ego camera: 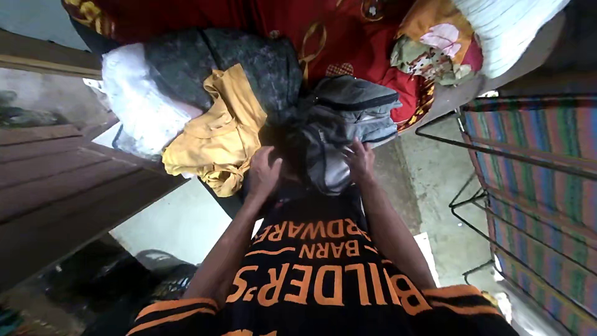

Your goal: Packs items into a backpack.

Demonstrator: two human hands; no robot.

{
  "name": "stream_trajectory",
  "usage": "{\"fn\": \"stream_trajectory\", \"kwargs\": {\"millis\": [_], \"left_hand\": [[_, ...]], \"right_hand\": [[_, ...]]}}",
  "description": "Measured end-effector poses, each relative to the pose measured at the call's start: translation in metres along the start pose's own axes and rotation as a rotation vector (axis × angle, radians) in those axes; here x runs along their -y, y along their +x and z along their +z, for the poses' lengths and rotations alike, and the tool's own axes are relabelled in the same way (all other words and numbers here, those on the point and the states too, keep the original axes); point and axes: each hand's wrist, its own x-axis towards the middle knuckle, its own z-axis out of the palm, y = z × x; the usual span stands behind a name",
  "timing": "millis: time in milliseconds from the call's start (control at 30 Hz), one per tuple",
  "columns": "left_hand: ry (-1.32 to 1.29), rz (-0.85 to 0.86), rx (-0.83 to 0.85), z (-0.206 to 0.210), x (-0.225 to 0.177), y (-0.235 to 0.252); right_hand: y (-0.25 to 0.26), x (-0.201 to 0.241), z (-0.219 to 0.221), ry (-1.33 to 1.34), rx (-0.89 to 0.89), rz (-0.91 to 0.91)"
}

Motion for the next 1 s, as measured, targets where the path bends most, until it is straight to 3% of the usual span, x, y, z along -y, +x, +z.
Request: {"fn": "stream_trajectory", "kwargs": {"millis": [100,200,267,367,467,600,733,833,1000], "left_hand": [[-0.046,0.128,0.004,-0.004,-0.030,0.028],[-0.079,0.306,-0.012,0.011,-0.094,0.050],[0.035,0.437,0.013,0.031,-0.145,0.067],[0.349,0.567,0.193,0.065,-0.190,0.101],[0.489,0.572,0.280,0.061,-0.202,0.132],[0.393,0.323,0.161,0.016,-0.210,0.166],[0.328,0.238,0.042,-0.002,-0.206,0.197],[0.320,0.286,0.044,-0.004,-0.209,0.211],[0.261,0.432,0.055,0.004,-0.213,0.205]], "right_hand": [[-0.005,0.005,0.003,0.103,-0.014,0.050],[-0.028,-0.017,0.004,-0.068,0.080,0.023],[-0.041,-0.033,0.018,-0.075,0.125,-0.005],[-0.050,-0.046,0.036,0.001,0.111,-0.027],[-0.058,-0.042,0.040,0.014,0.090,-0.071],[-0.074,-0.038,0.043,0.085,0.117,-0.062],[-0.090,-0.064,0.042,0.052,0.220,0.154],[-0.082,-0.075,0.035,0.097,0.216,0.411],[-0.083,-0.076,0.023,0.057,0.255,0.559]]}}
